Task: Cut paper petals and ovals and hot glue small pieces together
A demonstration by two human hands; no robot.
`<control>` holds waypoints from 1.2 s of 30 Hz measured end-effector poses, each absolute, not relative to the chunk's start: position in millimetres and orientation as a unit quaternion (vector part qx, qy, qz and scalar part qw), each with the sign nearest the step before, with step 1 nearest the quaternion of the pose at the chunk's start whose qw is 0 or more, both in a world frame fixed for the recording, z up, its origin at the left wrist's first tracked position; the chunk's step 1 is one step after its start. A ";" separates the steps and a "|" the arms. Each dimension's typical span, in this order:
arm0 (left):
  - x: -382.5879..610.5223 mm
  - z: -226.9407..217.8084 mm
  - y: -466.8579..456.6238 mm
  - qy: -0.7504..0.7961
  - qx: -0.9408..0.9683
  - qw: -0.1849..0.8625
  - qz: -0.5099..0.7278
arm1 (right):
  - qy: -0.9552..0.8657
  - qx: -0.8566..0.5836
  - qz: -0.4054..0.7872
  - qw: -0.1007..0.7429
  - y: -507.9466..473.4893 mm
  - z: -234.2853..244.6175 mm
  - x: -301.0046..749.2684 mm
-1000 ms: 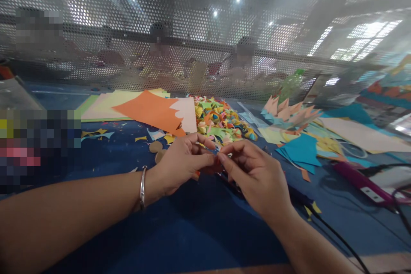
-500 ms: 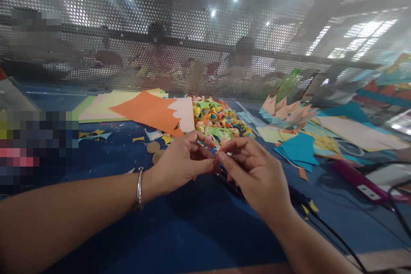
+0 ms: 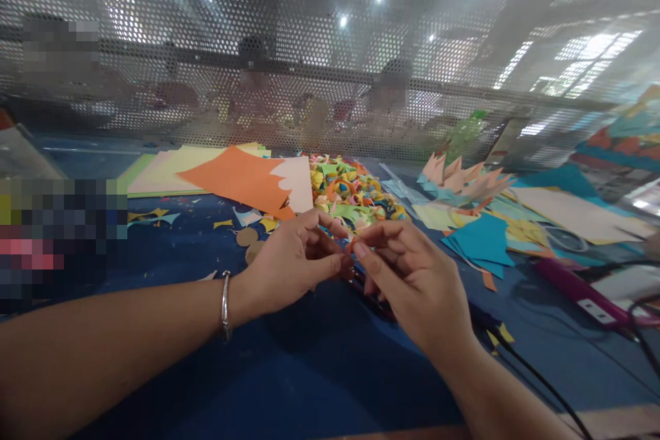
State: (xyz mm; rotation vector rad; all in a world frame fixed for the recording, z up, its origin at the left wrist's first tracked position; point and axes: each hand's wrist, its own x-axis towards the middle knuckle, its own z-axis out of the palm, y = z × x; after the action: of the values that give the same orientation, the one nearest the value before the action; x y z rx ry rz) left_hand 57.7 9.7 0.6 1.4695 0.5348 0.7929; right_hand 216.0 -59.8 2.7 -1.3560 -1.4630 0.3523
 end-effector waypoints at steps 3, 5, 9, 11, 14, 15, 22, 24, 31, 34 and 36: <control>57.8 2.1 8.7 0.236 0.637 0.644 0.352 | -0.613 -0.567 0.148 0.530 -59.7 2.5 217.7; 58.0 2.4 8.1 0.244 0.633 0.643 0.354 | -0.615 -0.574 0.155 0.519 -59.3 1.4 220.3; 58.2 0.9 8.1 0.238 0.638 0.635 0.364 | -0.622 -0.580 0.184 0.493 -59.0 -1.2 223.6; 58.1 -0.8 9.0 0.226 0.641 0.635 0.368 | -0.610 -0.583 0.210 0.493 -59.5 -2.6 222.8; 58.2 -4.2 11.5 0.215 0.649 0.632 0.364 | -0.584 -0.598 0.221 0.502 -60.7 -5.0 220.8; 58.3 -5.5 12.4 0.212 0.654 0.628 0.363 | -0.583 -0.600 0.218 0.502 -60.9 -5.9 220.8; 59.3 -10.0 14.8 0.217 0.691 0.583 0.368 | -0.595 -0.619 0.183 0.478 -60.1 -9.8 225.9; 58.8 -8.6 13.7 0.217 0.689 0.585 0.369 | -0.598 -0.620 0.178 0.477 -59.9 -9.9 226.5; 56.6 -2.9 12.4 0.240 0.698 0.567 0.366 | -0.603 -0.614 0.166 0.482 -59.3 -11.2 227.2; 56.7 -2.4 13.5 0.240 0.692 0.575 0.365 | -0.609 -0.605 0.168 0.484 -58.6 -11.8 227.8; 57.0 -3.2 14.1 0.238 0.690 0.580 0.363 | -0.617 -0.599 0.170 0.480 -58.3 -11.5 227.9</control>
State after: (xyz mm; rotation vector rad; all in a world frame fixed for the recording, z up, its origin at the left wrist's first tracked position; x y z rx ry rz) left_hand 57.0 14.1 -3.2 1.6127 0.5565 0.8475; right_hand 227.9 -58.3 -11.5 -1.4624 -1.5061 0.4155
